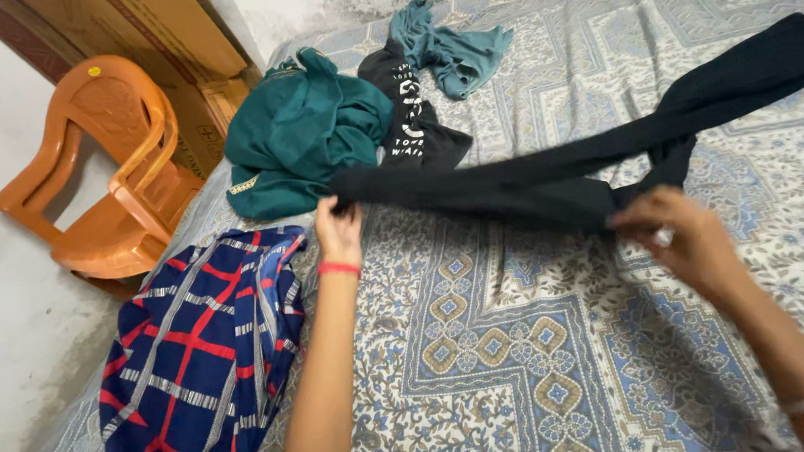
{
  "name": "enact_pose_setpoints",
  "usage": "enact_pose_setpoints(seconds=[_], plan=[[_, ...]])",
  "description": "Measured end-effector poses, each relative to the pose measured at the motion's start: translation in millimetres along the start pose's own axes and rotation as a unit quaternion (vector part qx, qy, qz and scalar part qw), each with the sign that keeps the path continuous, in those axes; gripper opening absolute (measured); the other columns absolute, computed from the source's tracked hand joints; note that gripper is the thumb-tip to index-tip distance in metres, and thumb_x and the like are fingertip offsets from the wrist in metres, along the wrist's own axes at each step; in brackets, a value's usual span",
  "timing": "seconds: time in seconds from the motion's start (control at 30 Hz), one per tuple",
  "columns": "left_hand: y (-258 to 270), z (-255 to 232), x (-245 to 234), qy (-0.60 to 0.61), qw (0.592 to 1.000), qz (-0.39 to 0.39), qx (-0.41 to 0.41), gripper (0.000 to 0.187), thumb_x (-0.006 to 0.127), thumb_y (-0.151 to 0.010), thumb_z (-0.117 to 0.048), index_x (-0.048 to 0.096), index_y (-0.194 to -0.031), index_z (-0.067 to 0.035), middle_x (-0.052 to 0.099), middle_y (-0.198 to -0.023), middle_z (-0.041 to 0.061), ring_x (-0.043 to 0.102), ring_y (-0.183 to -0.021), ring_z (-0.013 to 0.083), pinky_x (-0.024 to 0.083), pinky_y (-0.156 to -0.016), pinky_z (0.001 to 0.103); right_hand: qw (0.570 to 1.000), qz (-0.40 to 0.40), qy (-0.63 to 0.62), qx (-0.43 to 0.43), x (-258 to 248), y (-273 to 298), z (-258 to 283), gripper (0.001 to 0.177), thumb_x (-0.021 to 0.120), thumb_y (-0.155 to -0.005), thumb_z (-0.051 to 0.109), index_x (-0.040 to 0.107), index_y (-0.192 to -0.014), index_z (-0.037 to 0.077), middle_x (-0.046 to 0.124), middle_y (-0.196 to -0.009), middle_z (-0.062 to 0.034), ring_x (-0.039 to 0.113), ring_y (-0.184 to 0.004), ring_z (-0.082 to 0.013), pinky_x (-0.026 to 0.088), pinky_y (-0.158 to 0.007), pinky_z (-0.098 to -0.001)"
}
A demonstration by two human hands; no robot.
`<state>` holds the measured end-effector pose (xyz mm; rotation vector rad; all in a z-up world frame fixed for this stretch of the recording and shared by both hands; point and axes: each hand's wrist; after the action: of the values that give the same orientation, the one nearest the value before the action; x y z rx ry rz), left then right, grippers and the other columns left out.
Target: The person folds clothes by hand on a bed, including a pair of black trousers and other garments, then stacks the folded items into a pile.
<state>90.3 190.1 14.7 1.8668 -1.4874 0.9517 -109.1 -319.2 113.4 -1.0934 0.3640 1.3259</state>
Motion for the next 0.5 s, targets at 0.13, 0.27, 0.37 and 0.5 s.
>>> enact_pose_setpoints(seconds=[0.13, 0.27, 0.37, 0.5], plan=[[48.3, 7.9, -82.8, -0.092, 0.993, -0.079, -0.012, 0.028, 0.067, -0.085, -0.020, 0.064, -0.111, -0.008, 0.067, -0.110, 0.007, 0.064, -0.102, 0.0239, 0.055, -0.090, 0.040, 0.992, 0.114, 0.052, -0.005, 38.6, 50.2, 6.0, 0.027, 0.079, -0.077, 0.011, 0.078, -0.103, 0.017, 0.070, -0.108, -0.0022, 0.069, -0.100, -0.0221, 0.059, -0.088, -0.0352], [75.4, 12.1, -79.9, -0.194, 0.973, -0.115, 0.040, 0.039, 0.065, -0.089, -0.015, 0.065, -0.127, -0.006, 0.065, -0.111, 0.009, 0.064, -0.093, 0.0232, 0.057, -0.076, 0.039, 0.977, 0.195, 0.088, 0.012, 38.9, 45.7, -1.5, 0.031, 0.076, -0.080, 0.028, 0.077, -0.109, 0.016, 0.068, -0.104, -0.0043, 0.068, -0.101, -0.0234, 0.056, -0.086, -0.0394], [94.0, 3.5, -55.3, -0.240, 0.966, -0.072, 0.061, 0.045, 0.057, -0.093, -0.014, 0.063, -0.137, -0.010, 0.066, -0.121, 0.007, 0.065, -0.089, 0.0201, 0.057, -0.070, 0.034, 0.956, 0.237, 0.154, 0.083, 42.4, 39.2, 8.0, 0.028, 0.072, -0.091, 0.040, 0.078, -0.110, 0.021, 0.071, -0.101, 0.0010, 0.068, -0.101, -0.0192, 0.058, -0.087, -0.0364], [107.9, 0.8, -33.7, -0.267, 0.958, -0.079, 0.070, 0.046, 0.053, -0.092, -0.010, 0.059, -0.138, -0.013, 0.063, -0.134, 0.000, 0.066, -0.091, 0.0179, 0.057, -0.068, 0.034, 0.977, 0.101, 0.163, 0.090, 61.9, 18.5, 24.6, 0.024, 0.068, -0.095, 0.032, 0.077, -0.112, 0.017, 0.070, -0.108, -0.0023, 0.069, -0.094, -0.0237, 0.057, -0.085, -0.0381]])
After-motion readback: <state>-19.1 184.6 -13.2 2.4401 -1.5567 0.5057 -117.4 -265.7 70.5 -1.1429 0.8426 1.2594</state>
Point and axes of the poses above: each hand's wrist, its own y-axis away from the middle knuckle, its own x-axis out of the palm, z = x × y
